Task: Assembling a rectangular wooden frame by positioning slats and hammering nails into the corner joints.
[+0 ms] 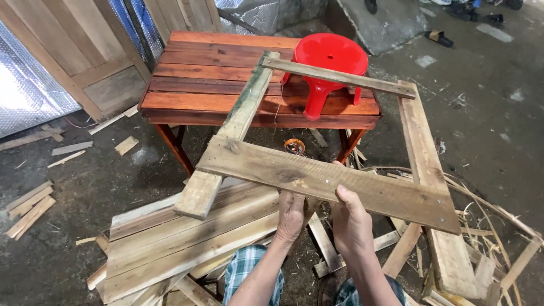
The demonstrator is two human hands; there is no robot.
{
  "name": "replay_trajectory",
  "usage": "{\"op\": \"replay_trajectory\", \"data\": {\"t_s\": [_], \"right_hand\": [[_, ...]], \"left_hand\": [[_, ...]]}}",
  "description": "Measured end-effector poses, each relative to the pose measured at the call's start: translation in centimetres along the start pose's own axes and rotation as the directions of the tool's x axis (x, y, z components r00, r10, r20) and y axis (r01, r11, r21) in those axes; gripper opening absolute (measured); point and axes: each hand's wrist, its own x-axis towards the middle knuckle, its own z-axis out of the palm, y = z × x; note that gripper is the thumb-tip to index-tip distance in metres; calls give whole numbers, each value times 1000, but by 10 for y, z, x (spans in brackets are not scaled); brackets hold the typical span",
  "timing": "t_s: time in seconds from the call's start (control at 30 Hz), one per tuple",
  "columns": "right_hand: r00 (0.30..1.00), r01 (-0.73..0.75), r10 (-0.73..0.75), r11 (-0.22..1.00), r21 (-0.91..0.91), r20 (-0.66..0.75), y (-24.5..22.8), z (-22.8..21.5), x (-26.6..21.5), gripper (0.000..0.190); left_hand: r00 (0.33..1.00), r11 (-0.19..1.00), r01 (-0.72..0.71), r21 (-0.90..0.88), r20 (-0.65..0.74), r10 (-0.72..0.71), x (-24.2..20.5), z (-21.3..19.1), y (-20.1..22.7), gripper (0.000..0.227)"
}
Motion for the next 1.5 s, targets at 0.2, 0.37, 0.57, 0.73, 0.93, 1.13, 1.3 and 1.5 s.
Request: {"op": "replay_trajectory", "data": {"t_s": [0.2, 0.37, 0.57, 0.73, 0.93, 1.13, 1.3, 1.5], "right_hand": [[999, -33, 31, 998, 44, 45, 3, -4, 4, 13], [997, -55, 55, 998, 10, -54, -1, -5, -1, 10], [993, -34, 40, 998, 48, -114, -11, -4, -3, 12], [979, -15, 17, 1000, 12, -203, -16, -16, 7, 8], [991, 10, -4, 999, 45, -131, -16, -19, 6, 10], [998, -45, 44, 999, -1, -51, -13, -22, 9, 10], [998, -45, 45, 999, -7, -49, 4, -37, 21, 50], [994, -69, 67, 997, -16, -90, -2, -29, 17, 50]], "left_hand": [[998, 999, -6, 43, -57, 9, 2, -8, -10, 52], [989, 950, -134, 283, -25, 147, 7, -1, 0, 63], [992, 985, 125, 117, -36, -122, 1, 6, 5, 55], [985, 916, -66, 395, 174, -5, 0, 3, 2, 50], [970, 868, 174, 464, 73, -234, 5, -17, -23, 64], [986, 908, 88, 409, 93, -137, 9, -21, -21, 53], [991, 909, 12, 416, 117, -67, 11, -32, -33, 34], [991, 910, 25, 414, 106, -76, 16, -25, -19, 30]]}}
